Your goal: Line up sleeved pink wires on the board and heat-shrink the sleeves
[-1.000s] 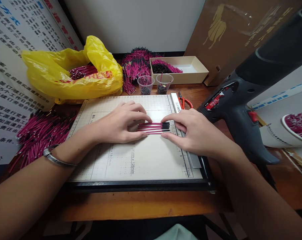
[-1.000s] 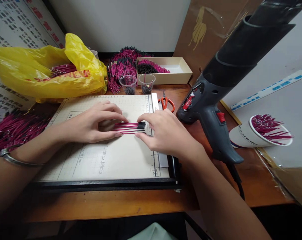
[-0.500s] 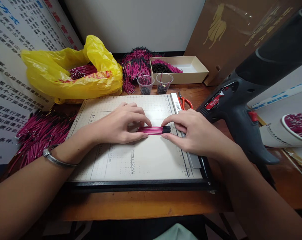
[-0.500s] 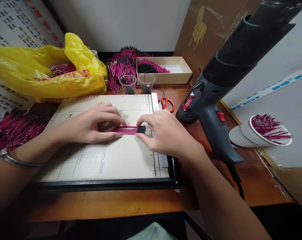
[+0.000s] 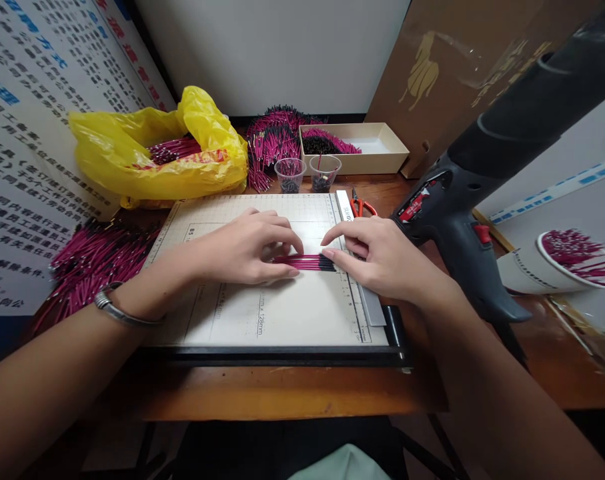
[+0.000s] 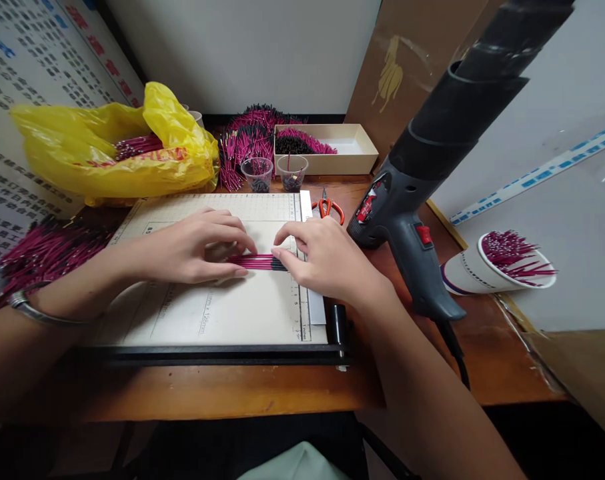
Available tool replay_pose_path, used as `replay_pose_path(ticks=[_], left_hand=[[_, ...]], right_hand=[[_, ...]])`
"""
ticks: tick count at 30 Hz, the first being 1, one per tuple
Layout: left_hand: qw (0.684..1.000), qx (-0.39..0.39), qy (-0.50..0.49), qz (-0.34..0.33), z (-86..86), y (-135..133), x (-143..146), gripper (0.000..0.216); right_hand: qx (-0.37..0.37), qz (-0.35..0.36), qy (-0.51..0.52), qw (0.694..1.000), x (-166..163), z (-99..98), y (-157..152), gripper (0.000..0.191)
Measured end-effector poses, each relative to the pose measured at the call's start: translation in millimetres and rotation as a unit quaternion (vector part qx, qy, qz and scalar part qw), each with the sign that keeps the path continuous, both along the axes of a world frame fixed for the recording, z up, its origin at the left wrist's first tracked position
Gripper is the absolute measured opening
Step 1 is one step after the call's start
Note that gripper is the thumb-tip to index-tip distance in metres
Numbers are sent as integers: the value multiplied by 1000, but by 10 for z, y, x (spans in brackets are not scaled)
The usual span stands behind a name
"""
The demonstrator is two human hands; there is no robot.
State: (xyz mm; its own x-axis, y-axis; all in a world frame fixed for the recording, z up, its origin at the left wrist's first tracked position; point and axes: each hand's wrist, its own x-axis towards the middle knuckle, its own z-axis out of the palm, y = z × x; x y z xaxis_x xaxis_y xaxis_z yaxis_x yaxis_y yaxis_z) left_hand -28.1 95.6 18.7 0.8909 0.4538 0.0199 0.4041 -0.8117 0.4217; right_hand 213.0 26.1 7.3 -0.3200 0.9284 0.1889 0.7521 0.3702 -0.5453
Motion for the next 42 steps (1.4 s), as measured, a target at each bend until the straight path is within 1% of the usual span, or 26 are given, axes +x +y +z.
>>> replay_pose_path(ticks=[2,3,5,6,8,11,15,18,22,25,29,32,34,36,39,41,42], left_hand=[[999,31,38,15,50,-72,52,44],[997,49,53,26,71,-130,82,53],[992,84,78,57,87,-291,147,71],[988,98,91,73,79,-391,182,77],[980,120,115,112,26,-608,254,76],[967,146,123,168,-119,-894,358,70],[958,165,108,208,-303,-1093,512,68],[955,180,74,222,-375,-1155,656,66],[950,182,51,248,-424,-1217,830,66],[947,177,38,264,-451,-1241,905,66],[949,168,21,267,-466,-1234,947,65],[951,156,26,265,-459,-1232,943,65],[950,166,24,263,-454,-1242,916,65],[943,188,16,273,-455,-1254,868,65],[932,218,4,288,-465,-1261,781,64],[934,229,1,276,-471,-1256,738,63],[936,232,2,266,-472,-1252,727,62]], right_hand=[[6,-10,7,1000,-5,-11,10,18],[11,-18,10,1000,-7,-16,13,17],[21,-36,15,999,-10,-24,20,17],[27,-47,18,998,-10,-27,24,18],[38,-69,23,997,-6,-29,33,18],[50,-93,26,994,-3,-24,45,17],[56,-110,29,992,3,-12,52,16],[54,-121,31,991,35,-11,58,14],[41,-128,29,991,93,-19,66,12],[35,-132,30,990,103,-27,65,13],[29,-133,32,990,71,-55,66,14],[36,-133,36,990,56,-88,63,22],[39,-131,38,990,67,-108,51,30],[30,-112,40,992,93,-121,30,36],[-18,-49,34,998,127,-134,-5,43],[-63,-23,16,998,129,-141,-22,47],[-81,-21,6,996,122,-145,-29,49]])
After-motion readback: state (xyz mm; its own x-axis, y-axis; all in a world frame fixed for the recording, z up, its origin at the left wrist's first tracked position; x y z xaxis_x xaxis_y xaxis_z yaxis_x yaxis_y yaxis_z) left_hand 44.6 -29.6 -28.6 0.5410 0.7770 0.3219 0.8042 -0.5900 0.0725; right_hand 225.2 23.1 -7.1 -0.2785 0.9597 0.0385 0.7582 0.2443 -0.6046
